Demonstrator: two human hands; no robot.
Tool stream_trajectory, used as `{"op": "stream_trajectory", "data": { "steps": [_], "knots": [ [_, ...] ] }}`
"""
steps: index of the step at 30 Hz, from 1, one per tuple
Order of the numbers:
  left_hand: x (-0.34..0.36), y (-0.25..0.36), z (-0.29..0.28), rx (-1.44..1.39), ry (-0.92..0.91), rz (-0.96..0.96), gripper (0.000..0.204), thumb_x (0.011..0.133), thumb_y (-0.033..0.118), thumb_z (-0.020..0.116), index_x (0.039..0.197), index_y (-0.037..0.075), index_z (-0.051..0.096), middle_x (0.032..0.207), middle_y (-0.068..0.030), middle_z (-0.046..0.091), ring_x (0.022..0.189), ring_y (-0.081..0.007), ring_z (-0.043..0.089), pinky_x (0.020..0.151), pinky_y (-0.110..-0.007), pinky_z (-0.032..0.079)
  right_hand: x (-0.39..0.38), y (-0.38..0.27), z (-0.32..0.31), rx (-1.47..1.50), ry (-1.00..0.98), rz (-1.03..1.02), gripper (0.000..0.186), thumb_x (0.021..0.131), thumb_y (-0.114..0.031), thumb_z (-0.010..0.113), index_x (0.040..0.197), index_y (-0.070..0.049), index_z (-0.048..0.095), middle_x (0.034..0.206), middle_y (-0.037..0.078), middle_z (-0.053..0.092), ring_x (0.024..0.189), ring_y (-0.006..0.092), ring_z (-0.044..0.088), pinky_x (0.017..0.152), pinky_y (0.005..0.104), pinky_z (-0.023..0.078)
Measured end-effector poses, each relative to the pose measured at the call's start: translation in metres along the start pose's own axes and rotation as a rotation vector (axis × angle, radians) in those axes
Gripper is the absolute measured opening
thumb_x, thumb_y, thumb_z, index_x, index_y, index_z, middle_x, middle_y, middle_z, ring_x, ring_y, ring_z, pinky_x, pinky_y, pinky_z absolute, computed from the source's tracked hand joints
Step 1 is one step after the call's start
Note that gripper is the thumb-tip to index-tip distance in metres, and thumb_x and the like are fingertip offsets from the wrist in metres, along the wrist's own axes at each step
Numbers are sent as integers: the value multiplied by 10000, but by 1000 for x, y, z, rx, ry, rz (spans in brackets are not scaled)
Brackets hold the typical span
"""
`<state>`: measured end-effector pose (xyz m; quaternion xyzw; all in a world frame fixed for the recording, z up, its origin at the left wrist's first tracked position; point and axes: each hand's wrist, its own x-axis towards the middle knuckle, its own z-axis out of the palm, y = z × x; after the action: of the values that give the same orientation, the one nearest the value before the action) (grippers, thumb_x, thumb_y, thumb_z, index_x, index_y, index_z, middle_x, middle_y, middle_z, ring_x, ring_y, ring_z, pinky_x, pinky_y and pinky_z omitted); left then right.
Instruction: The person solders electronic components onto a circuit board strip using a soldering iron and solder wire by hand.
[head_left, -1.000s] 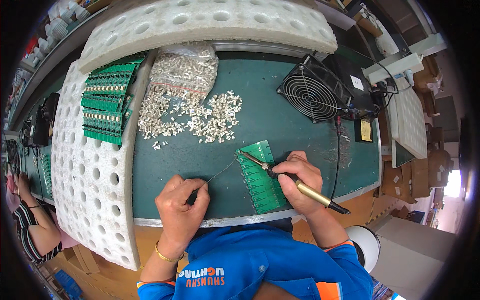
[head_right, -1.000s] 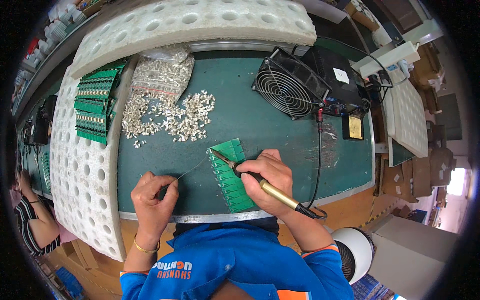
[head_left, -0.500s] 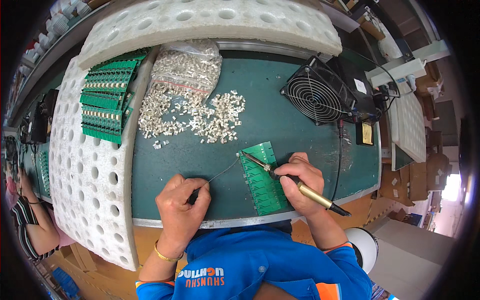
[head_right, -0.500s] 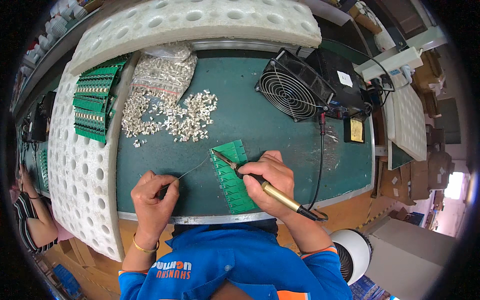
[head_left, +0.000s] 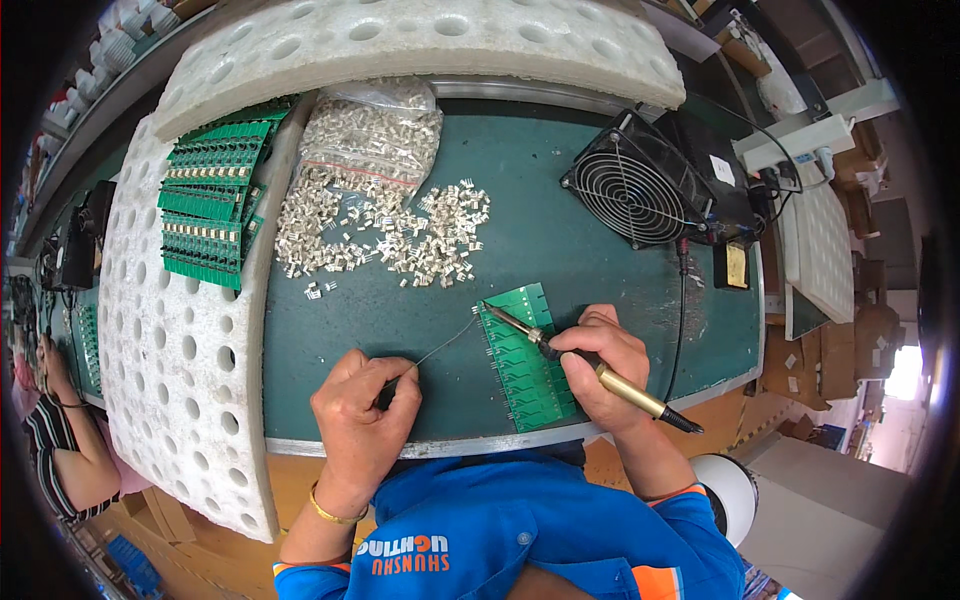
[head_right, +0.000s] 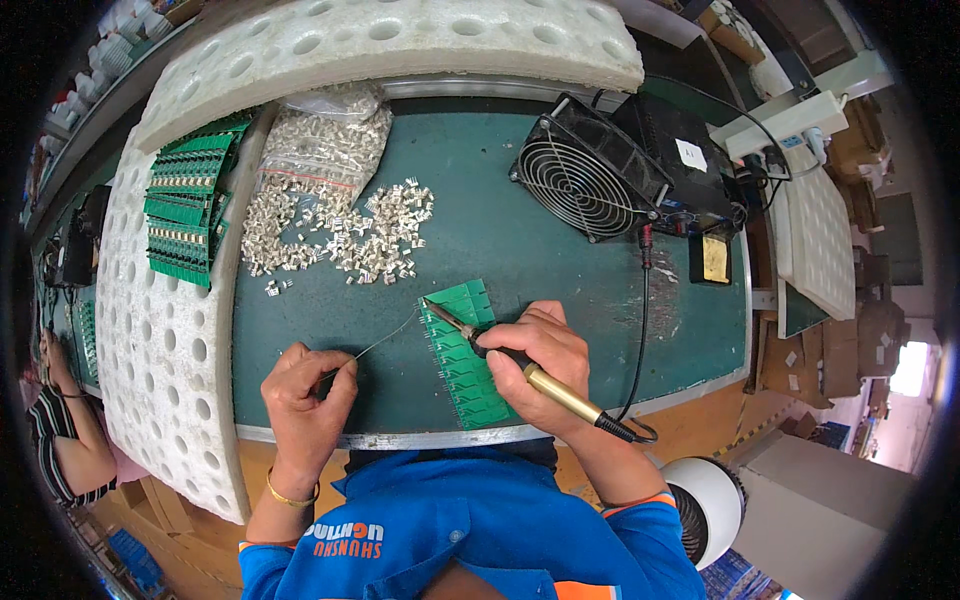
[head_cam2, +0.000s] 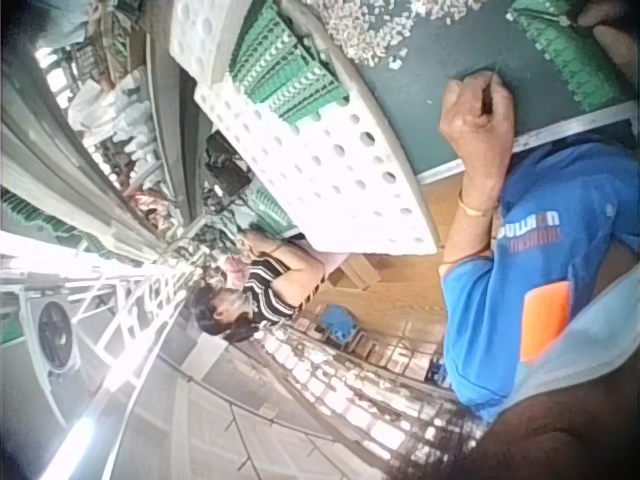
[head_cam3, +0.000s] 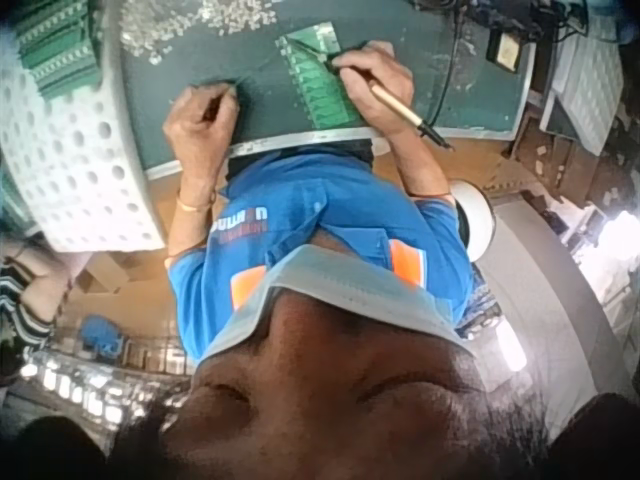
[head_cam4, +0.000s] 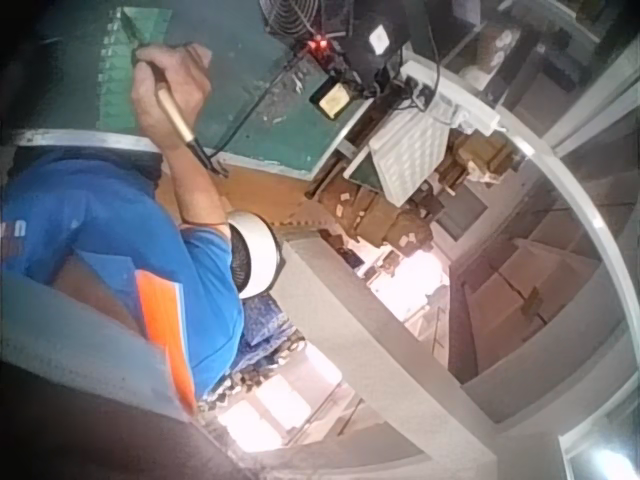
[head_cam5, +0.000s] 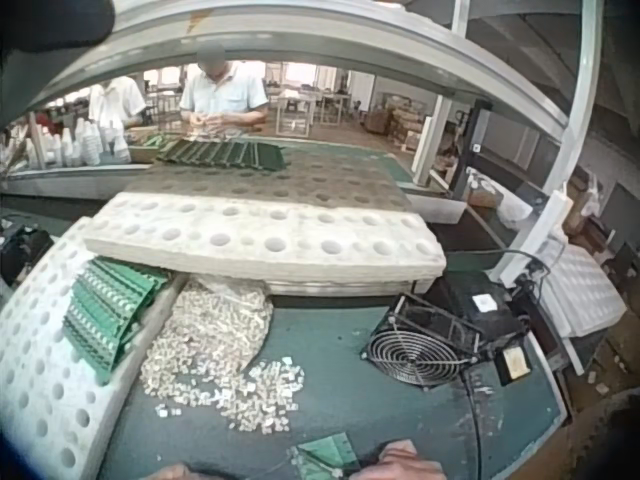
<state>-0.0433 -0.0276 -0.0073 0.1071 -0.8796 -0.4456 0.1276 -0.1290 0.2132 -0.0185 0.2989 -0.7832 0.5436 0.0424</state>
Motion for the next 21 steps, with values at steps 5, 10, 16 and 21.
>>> {"op": "stream_trajectory", "data": {
  "steps": [5,10,16,21],
  "knots": [
    [-1,-1,0,-5,2,-3,54,733,-17,706,780,11,711,616,-50,575,569,-127,482,507,-271,363,-1,0,0,-11,-7,-5,143,794,-116,706,909,-36,677,711,61,631,585,206,525,743,364,418],
    [0,-2,2,4,9,21,51,734,-12,709,779,13,711,613,-49,571,564,-123,477,502,-269,358,-2,1,0,-10,0,-1,146,814,-145,708,911,-40,676,732,61,644,589,206,524,746,362,419],
    [0,-1,1,4,-11,12,52,735,-9,711,781,16,711,617,-49,568,563,-125,474,504,-268,354,-4,0,-1,0,-9,14,151,828,-154,702,922,-39,675,745,59,652,598,200,527,750,364,422],
    [0,-3,2,-8,8,14,53,734,-9,712,779,18,710,612,-47,562,560,-127,467,502,-274,351,-4,1,-1,5,0,17,152,832,-155,700,924,-37,673,748,63,656,597,200,527,749,365,423]
  ]
}}
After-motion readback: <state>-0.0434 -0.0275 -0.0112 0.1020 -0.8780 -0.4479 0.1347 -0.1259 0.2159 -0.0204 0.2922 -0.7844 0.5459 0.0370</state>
